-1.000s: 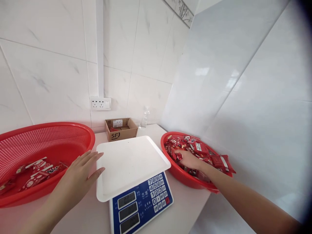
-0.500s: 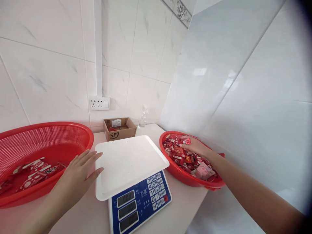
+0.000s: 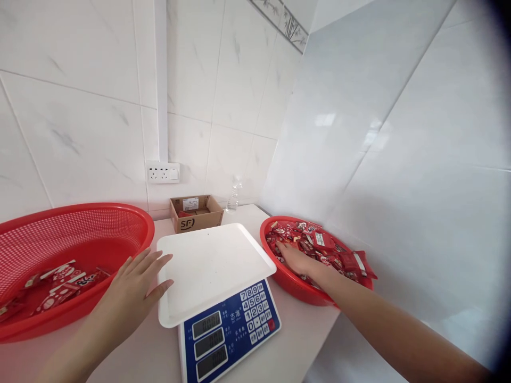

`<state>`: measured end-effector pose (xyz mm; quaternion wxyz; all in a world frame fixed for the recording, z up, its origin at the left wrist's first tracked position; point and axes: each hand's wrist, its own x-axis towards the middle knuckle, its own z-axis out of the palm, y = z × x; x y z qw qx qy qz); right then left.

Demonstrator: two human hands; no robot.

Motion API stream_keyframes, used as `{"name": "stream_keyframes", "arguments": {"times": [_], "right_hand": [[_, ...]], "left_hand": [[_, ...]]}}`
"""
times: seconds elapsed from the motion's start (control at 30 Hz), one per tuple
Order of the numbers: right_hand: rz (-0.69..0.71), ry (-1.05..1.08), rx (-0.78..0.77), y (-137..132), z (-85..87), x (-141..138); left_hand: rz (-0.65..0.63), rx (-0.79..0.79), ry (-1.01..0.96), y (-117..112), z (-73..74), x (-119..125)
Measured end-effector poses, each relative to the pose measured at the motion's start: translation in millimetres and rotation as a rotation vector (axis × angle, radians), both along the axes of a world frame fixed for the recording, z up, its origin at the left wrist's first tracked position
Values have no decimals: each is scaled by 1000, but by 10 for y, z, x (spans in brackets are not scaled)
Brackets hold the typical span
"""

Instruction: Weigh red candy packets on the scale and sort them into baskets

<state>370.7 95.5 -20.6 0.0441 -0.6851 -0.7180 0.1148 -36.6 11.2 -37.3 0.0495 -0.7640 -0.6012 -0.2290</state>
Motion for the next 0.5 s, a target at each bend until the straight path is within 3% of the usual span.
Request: {"name": "stream_keyframes", "arguments": {"times": [0.13, 0.3, 0.4, 0.5], "right_hand": [[-58, -66, 94, 76, -36, 42], [-148, -103, 188, 227, 163, 310], [-99, -79, 175, 231, 234, 357], [10, -44, 121, 164, 171, 239]], "left_hand": [[-16, -2, 9, -20, 4, 3], [-40, 16, 3, -29, 3, -3], [-45, 11, 5, -21, -5, 3], [-39, -23, 21, -26, -5, 18]]}}
